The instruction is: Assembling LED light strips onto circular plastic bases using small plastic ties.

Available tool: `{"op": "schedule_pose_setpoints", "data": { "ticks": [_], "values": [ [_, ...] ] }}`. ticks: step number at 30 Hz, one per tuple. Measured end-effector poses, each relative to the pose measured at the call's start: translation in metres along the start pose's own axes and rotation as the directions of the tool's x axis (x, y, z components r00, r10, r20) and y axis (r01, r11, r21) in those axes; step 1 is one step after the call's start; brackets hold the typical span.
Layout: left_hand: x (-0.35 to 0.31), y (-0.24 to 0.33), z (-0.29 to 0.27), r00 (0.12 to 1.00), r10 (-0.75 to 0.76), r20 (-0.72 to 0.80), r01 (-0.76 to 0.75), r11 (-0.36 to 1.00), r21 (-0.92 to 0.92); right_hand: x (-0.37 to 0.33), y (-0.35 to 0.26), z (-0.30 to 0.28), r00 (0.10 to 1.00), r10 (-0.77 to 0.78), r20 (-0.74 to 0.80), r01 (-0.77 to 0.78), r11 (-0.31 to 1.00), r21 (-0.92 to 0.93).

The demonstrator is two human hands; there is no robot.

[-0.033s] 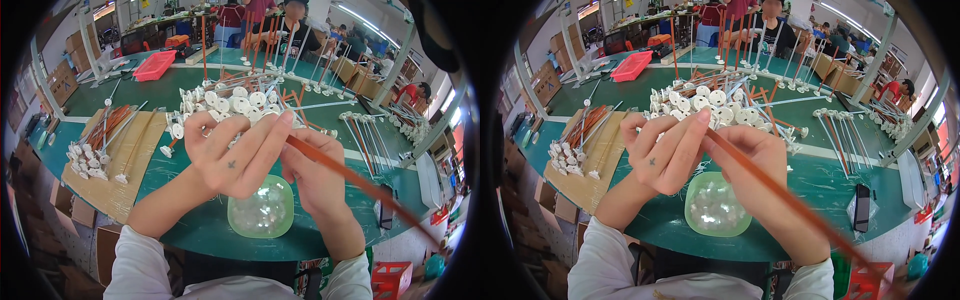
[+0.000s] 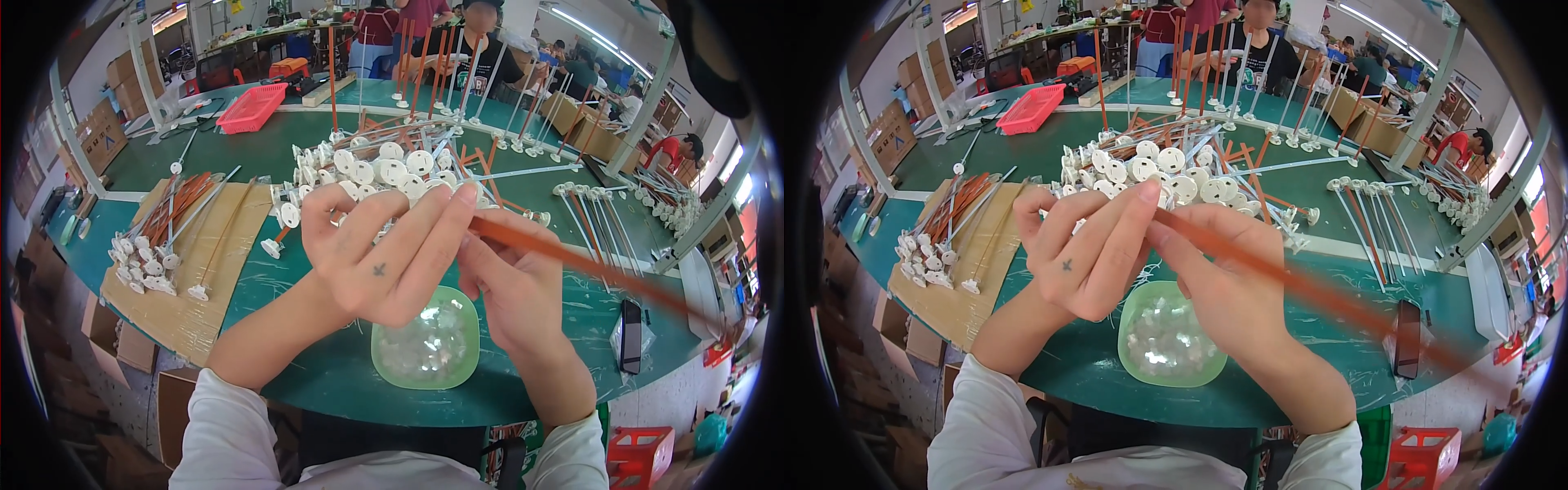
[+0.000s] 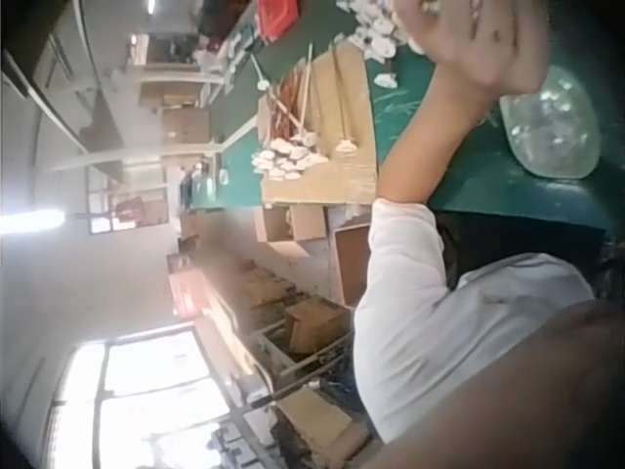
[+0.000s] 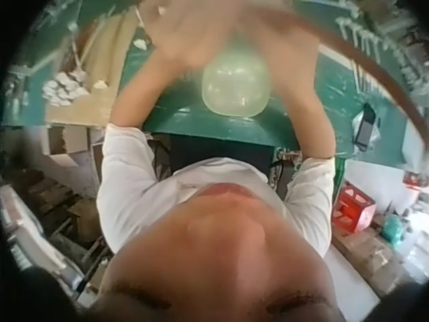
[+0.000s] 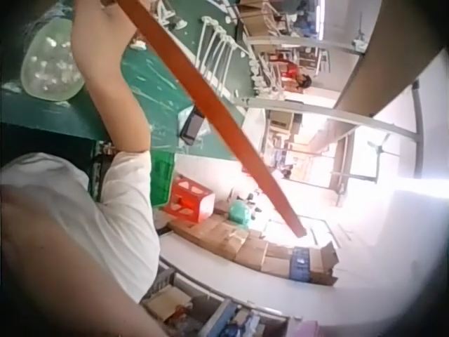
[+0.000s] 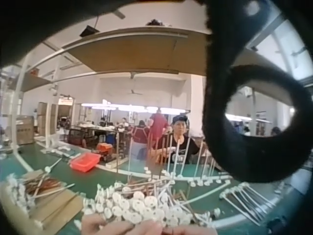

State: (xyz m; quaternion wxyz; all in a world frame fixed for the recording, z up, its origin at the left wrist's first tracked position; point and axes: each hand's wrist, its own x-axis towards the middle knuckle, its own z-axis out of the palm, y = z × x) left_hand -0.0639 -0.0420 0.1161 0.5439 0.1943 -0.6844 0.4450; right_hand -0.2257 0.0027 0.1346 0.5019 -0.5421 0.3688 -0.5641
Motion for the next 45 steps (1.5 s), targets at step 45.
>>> {"op": "schedule_pose_setpoints", "data": {
  "ticks": [45],
  "values": [
    [0.007,0.009,0.004,0.715,-0.292,0.635,0.68,0.499,-0.537,0.004,-0.027,-0.025,0.472,-0.7,0.535,0.618,-0.17,-0.767]
  ]
}}
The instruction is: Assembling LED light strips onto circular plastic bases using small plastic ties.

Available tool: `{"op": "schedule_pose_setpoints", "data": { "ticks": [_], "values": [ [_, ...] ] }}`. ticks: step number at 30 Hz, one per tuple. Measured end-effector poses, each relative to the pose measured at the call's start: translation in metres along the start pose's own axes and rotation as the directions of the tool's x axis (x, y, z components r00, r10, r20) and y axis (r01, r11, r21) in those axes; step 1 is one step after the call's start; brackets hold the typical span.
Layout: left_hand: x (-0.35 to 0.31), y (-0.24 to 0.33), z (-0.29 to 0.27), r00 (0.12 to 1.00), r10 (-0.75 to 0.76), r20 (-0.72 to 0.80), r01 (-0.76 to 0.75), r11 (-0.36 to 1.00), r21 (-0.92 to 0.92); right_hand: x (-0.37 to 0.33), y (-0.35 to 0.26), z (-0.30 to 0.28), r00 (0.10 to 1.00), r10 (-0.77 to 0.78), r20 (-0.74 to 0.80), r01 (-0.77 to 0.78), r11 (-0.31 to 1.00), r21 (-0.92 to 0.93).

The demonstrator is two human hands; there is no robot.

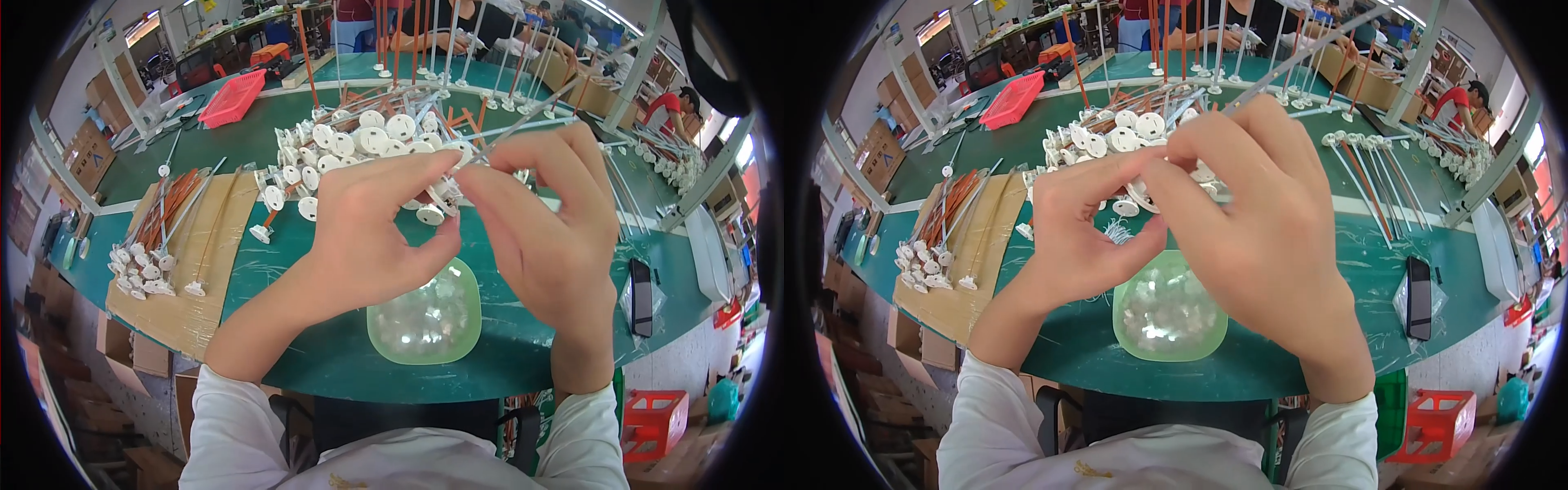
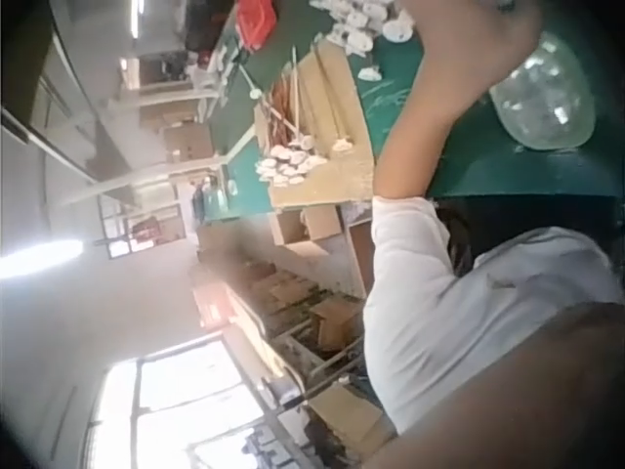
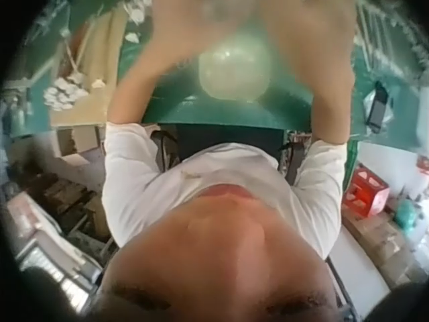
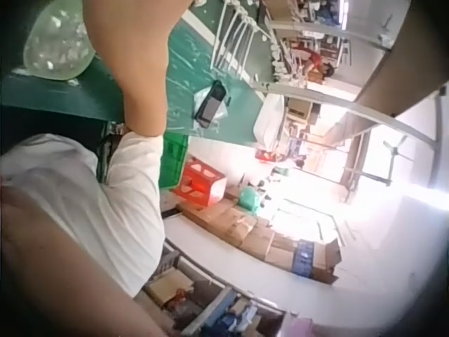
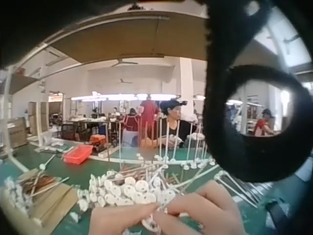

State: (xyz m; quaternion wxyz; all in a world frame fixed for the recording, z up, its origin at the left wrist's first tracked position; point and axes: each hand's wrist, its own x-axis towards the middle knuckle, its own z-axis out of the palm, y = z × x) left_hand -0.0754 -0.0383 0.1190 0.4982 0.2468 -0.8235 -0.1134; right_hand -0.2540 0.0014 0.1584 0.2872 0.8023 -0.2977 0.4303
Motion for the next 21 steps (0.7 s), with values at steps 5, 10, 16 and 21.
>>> {"op": "schedule_pose_setpoints", "data": {
  "ticks": [5,10,16,21],
  "values": [
    [0.0,-0.005,0.007,0.992,0.102,-0.079,-0.099,0.994,0.042,-0.005,0.008,0.007,0.997,0.013,0.077,-0.013,1.0,-0.001],
    [-0.001,-0.008,0.01,0.982,0.173,-0.082,-0.162,0.979,0.122,-0.005,0.008,0.003,0.988,0.011,0.153,-0.011,1.0,-0.005],
    [-0.001,-0.007,0.009,0.99,0.138,-0.026,-0.136,0.988,0.075,-0.006,0.004,0.004,0.985,-0.003,0.17,0.005,1.0,-0.009],
    [0.0,-0.001,0.002,0.998,0.065,0.024,-0.067,0.995,0.078,-0.007,0.012,0.013,0.993,0.016,0.114,-0.026,0.996,0.089]
  ]
}}
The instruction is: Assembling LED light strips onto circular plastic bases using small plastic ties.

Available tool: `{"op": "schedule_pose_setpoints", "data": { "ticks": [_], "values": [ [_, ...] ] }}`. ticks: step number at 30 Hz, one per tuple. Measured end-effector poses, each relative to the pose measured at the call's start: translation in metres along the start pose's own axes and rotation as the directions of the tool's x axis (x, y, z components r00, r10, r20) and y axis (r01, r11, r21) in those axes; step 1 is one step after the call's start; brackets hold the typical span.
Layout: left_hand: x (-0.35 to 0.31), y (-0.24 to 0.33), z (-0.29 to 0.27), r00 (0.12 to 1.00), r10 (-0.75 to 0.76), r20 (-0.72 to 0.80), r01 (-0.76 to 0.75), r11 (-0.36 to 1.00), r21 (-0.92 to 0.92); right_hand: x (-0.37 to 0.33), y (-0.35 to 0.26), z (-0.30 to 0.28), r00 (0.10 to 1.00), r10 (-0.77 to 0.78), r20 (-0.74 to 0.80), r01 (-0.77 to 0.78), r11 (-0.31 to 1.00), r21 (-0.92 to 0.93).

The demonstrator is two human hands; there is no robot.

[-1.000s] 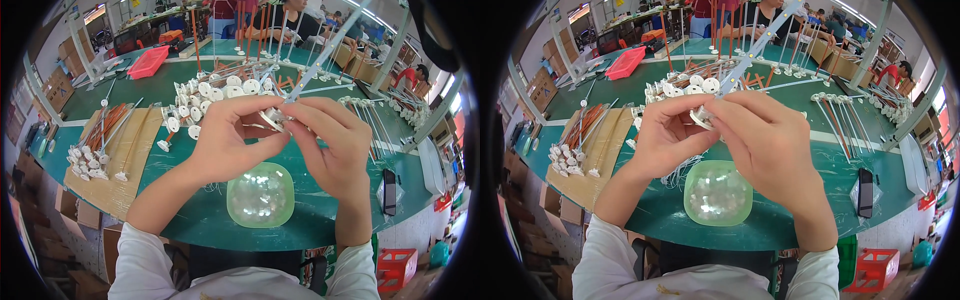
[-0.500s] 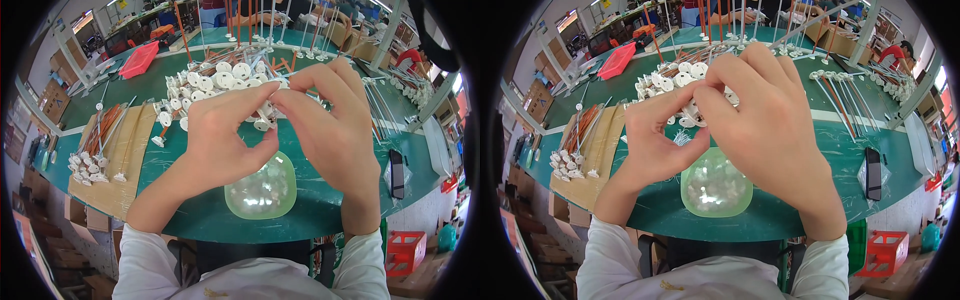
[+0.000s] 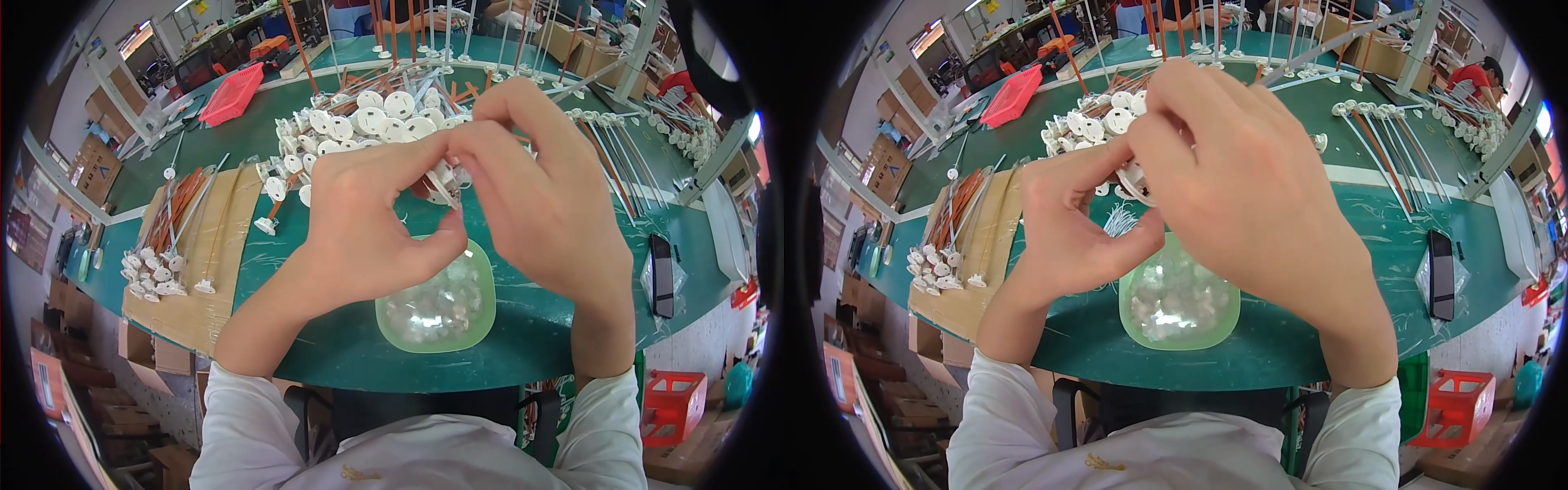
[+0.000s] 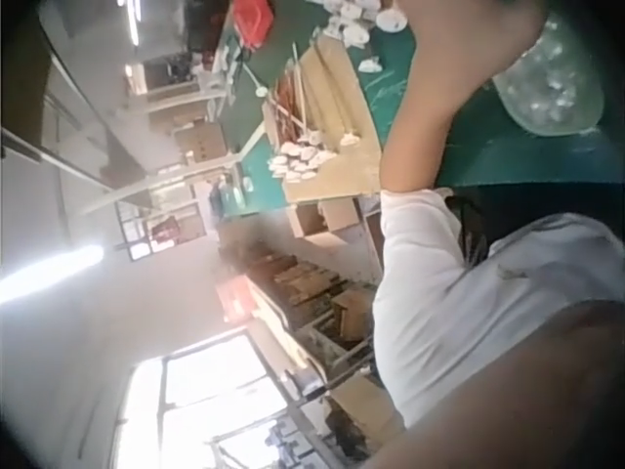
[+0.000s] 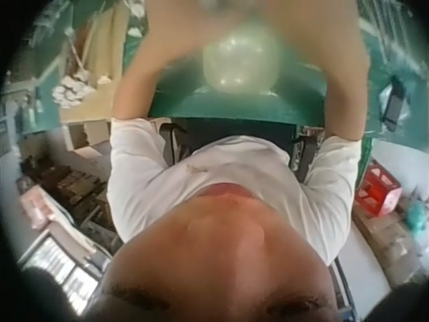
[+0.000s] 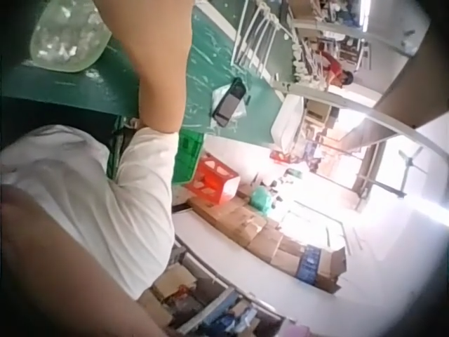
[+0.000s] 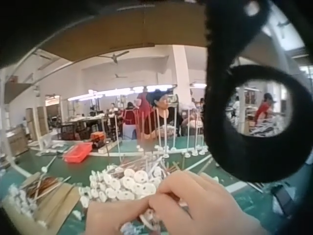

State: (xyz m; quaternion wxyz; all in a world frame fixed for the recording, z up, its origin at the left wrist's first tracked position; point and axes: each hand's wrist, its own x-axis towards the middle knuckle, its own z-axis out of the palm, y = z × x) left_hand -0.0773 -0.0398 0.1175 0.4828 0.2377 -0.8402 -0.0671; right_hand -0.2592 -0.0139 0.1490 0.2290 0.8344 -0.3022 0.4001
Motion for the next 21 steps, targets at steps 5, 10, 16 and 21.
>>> {"op": "schedule_pose_setpoints", "data": {
  "ticks": [5,10,16,21],
  "values": [
    [-0.001,-0.001,0.005,0.998,-0.041,-0.056,0.042,0.999,0.02,-0.001,0.005,-0.002,1.0,0.011,-0.012,-0.011,0.998,0.054],
    [0.001,-0.007,0.005,0.995,0.077,-0.066,-0.073,0.995,0.064,-0.001,0.001,-0.003,0.995,-0.014,0.103,0.003,0.993,0.114],
    [-0.001,-0.005,0.005,0.99,0.136,-0.048,-0.125,0.973,0.192,-0.003,-0.006,0.0,0.997,0.008,0.073,-0.014,0.996,0.085],
    [-0.005,0.0,0.002,0.991,0.131,-0.005,-0.127,0.973,0.194,-0.002,-0.013,0.005,0.998,0.045,0.049,-0.049,0.996,0.08]
  ]
}}
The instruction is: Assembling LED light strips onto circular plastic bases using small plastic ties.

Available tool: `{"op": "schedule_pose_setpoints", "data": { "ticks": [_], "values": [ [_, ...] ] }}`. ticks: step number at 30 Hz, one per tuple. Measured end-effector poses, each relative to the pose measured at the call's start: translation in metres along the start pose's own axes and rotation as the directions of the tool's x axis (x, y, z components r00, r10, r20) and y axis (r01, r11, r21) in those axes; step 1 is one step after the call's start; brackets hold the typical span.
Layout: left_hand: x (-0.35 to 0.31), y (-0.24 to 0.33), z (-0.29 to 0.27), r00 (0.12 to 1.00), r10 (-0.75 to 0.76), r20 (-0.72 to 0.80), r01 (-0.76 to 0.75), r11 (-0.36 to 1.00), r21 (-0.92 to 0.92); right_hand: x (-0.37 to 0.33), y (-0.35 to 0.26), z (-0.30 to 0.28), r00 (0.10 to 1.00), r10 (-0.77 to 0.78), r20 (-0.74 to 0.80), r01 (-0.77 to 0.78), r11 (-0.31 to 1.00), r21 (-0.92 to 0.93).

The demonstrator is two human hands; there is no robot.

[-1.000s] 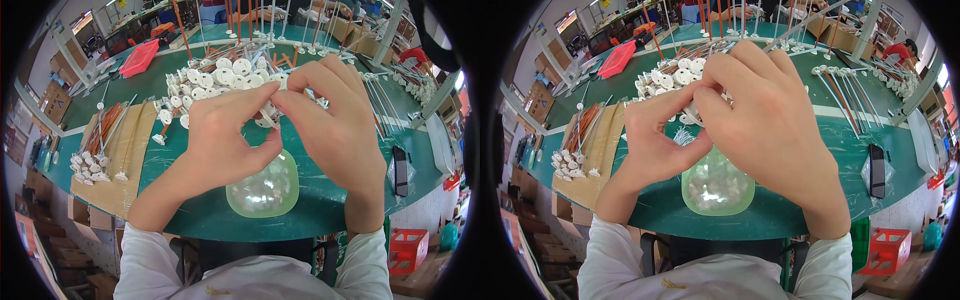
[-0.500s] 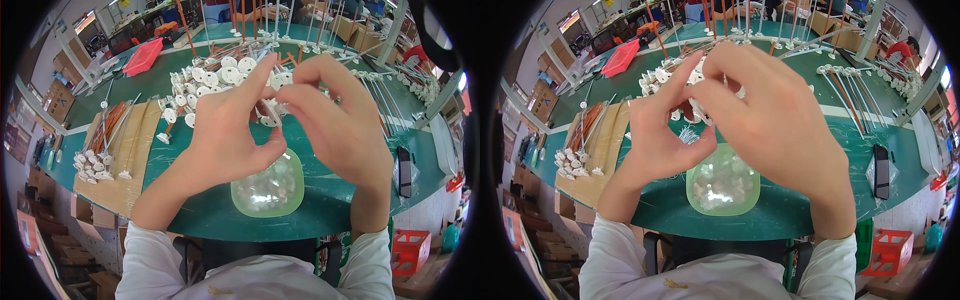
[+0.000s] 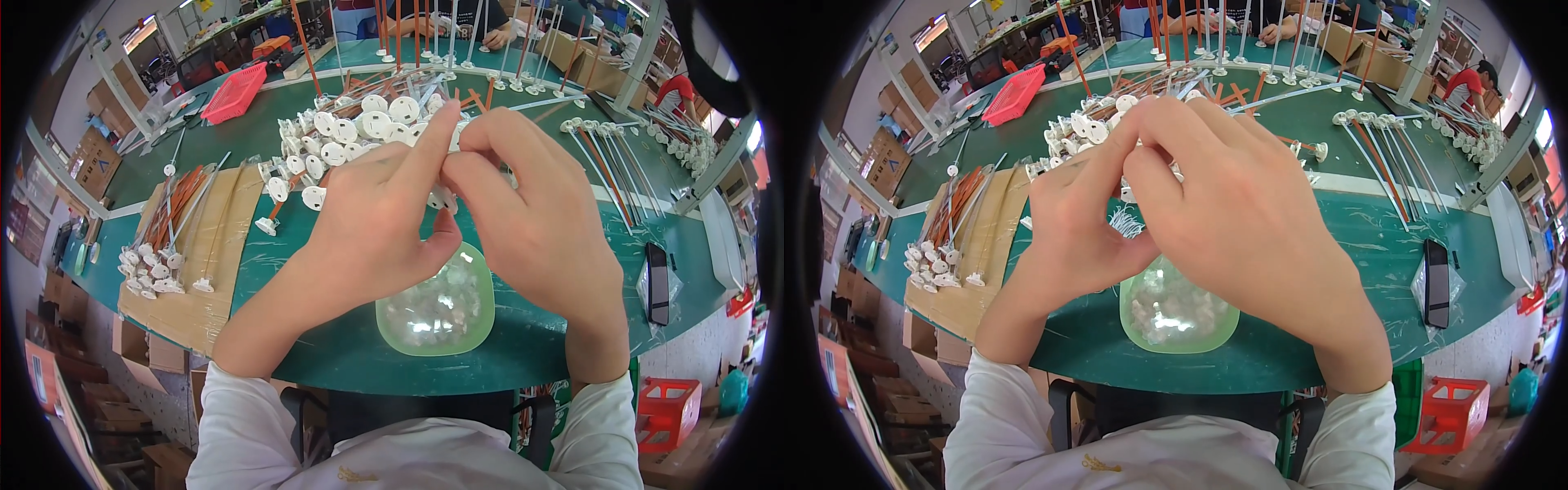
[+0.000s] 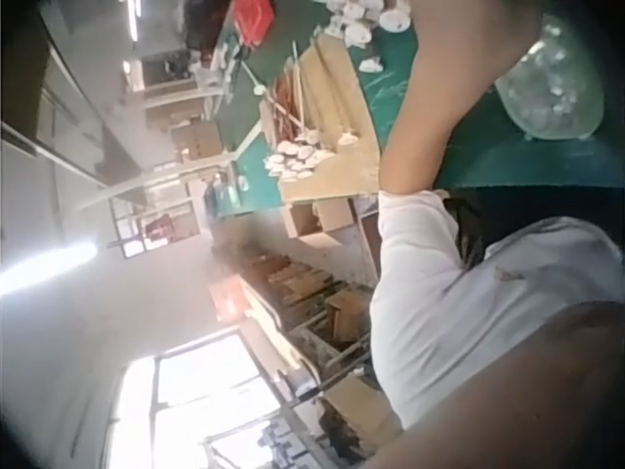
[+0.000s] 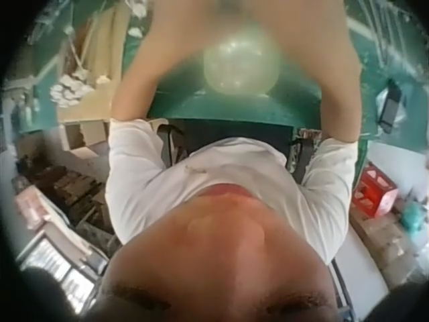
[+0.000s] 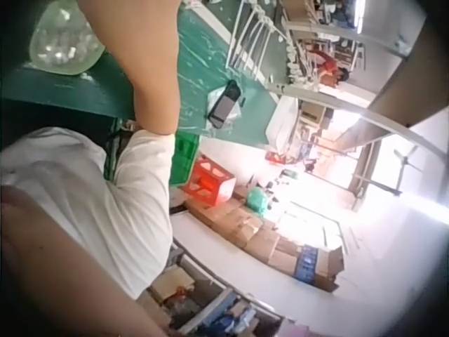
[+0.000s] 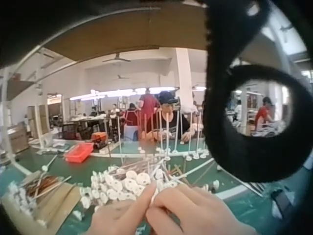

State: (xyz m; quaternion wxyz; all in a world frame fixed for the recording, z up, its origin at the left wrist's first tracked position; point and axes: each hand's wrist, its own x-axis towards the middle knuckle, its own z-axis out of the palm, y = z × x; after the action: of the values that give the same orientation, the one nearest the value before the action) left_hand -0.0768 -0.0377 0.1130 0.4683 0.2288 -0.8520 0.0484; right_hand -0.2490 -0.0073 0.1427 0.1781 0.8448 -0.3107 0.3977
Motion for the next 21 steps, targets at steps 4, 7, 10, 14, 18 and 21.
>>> {"op": "schedule_pose_setpoints", "data": {
  "ticks": [4,7,10,14,18,21],
  "values": [
    [-0.001,-0.009,0.001,1.0,0.012,0.019,-0.014,0.998,0.067,0.0,-0.001,-0.005,0.997,0.077,0.002,-0.077,0.995,0.068],
    [0.004,-0.022,0.002,0.996,-0.066,0.054,0.065,0.998,0.027,0.002,0.007,-0.011,0.994,-0.003,-0.11,0.005,1.0,0.014],
    [-0.002,-0.034,0.01,0.922,-0.377,0.085,0.379,0.843,-0.382,-0.007,-0.003,-0.015,0.997,0.059,-0.054,-0.06,0.998,-0.024],
    [-0.025,-0.055,0.01,0.694,-0.666,0.273,0.487,0.156,-0.859,-0.045,0.014,0.0,0.942,0.278,0.19,-0.218,0.934,-0.284],
    [-0.062,-0.062,0.001,0.576,-0.682,0.45,0.375,-0.269,-0.887,-0.094,0.036,0.027,0.813,0.463,0.353,-0.39,0.883,-0.26],
    [-0.079,-0.057,0.0,0.554,-0.647,0.523,0.337,-0.4,-0.852,-0.096,0.023,0.041,0.864,0.218,0.455,-0.258,0.966,0.027]
  ]
}}
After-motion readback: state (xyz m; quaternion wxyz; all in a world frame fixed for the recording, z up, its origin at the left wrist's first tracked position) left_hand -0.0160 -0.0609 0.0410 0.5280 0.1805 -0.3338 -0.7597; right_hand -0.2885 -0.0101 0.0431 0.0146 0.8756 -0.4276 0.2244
